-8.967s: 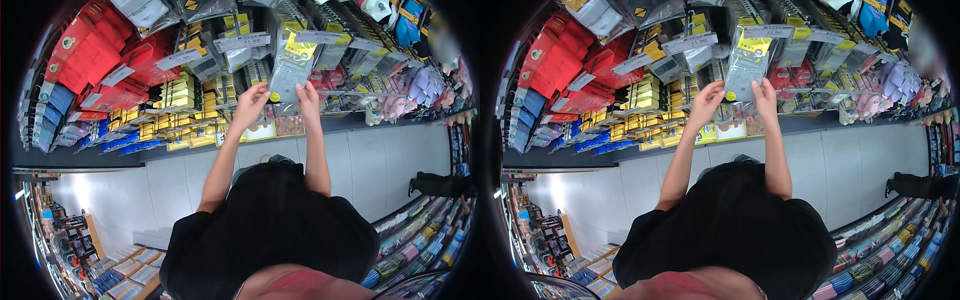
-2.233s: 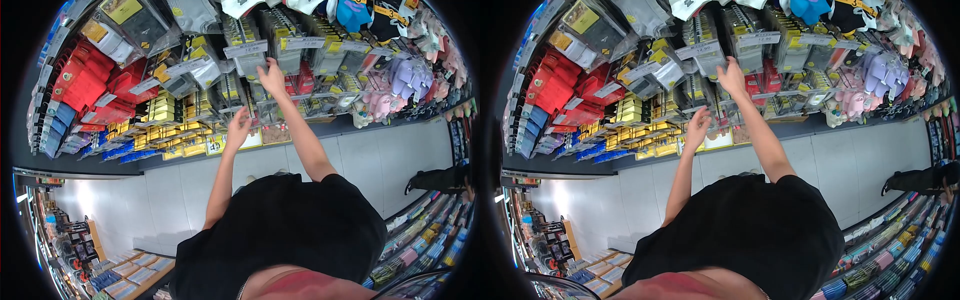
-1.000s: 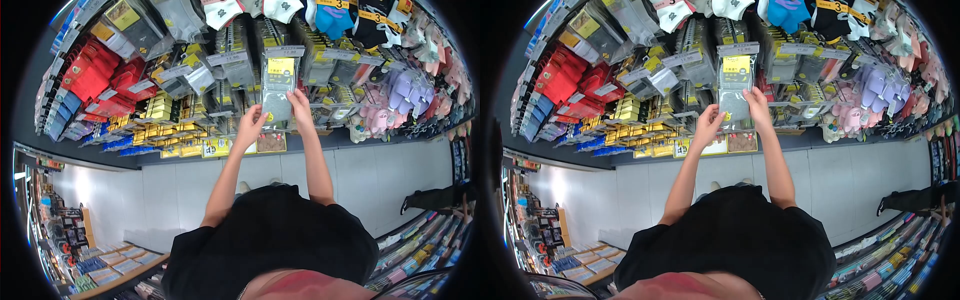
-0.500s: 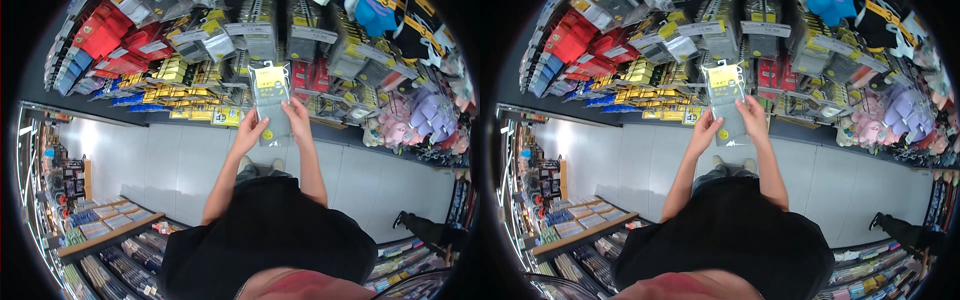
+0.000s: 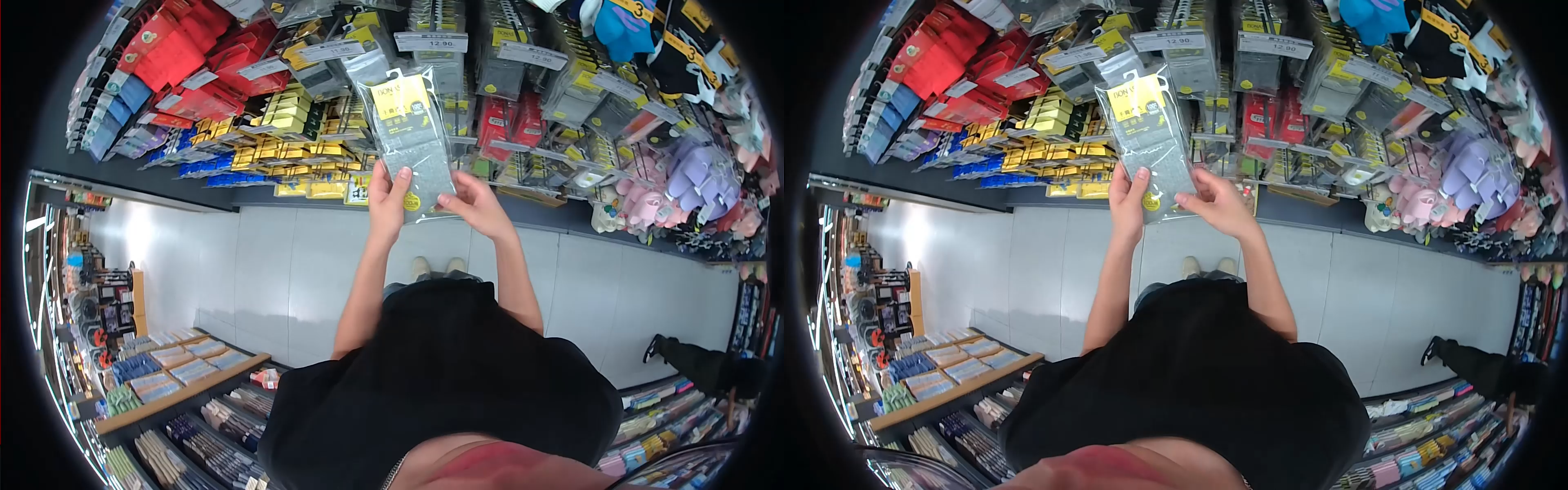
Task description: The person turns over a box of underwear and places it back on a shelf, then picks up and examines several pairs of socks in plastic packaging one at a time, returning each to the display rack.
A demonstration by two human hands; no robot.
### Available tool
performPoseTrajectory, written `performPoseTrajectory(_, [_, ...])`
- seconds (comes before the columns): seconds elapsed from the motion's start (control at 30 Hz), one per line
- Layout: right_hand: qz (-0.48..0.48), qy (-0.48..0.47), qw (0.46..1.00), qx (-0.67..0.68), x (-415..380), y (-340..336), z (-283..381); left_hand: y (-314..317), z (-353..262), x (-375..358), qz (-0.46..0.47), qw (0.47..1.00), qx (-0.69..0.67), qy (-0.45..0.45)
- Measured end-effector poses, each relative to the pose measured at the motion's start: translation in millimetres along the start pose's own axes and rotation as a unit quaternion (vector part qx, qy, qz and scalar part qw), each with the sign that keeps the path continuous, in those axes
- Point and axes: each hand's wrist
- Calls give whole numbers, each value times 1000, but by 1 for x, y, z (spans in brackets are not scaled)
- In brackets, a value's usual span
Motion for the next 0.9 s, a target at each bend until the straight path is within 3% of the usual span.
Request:
performPoseTrajectory(0.07, [55, 35, 998, -23, -5, 4, -2, -12, -3, 1, 27, 999, 19, -13])
performPoseTrajectory(0.23, [22, 10, 999, -21, -3, 27, -5, -26, -16, 0, 49, 998, 28, -10])
performPoseTrajectory(0.43, [-11, 4, 999, -48, -5, 48, -3, -50, -32, 0, 168, 984, 50, -28])
performPoseTrajectory(0.57, [-38, 20, 995, -90, -11, 54, -18, -64, -40, 2, 219, 969, 72, -89])
performPoseTrajectory(0.7, [-103, 0, 994, -34, -19, 73, -13, -73, -40, 6, 284, 948, 112, -96])
performPoseTrajectory(0.9, [-108, -17, 991, -81, -12, 75, -36, -77, -44, 0, 245, 957, 110, -111])
Point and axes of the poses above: each hand's wrist, its own x-axis towards the middle knuckle, its own y-axis out of the palm, z = x × y, and after that the axes turned 9 degrees about -x, right-handed
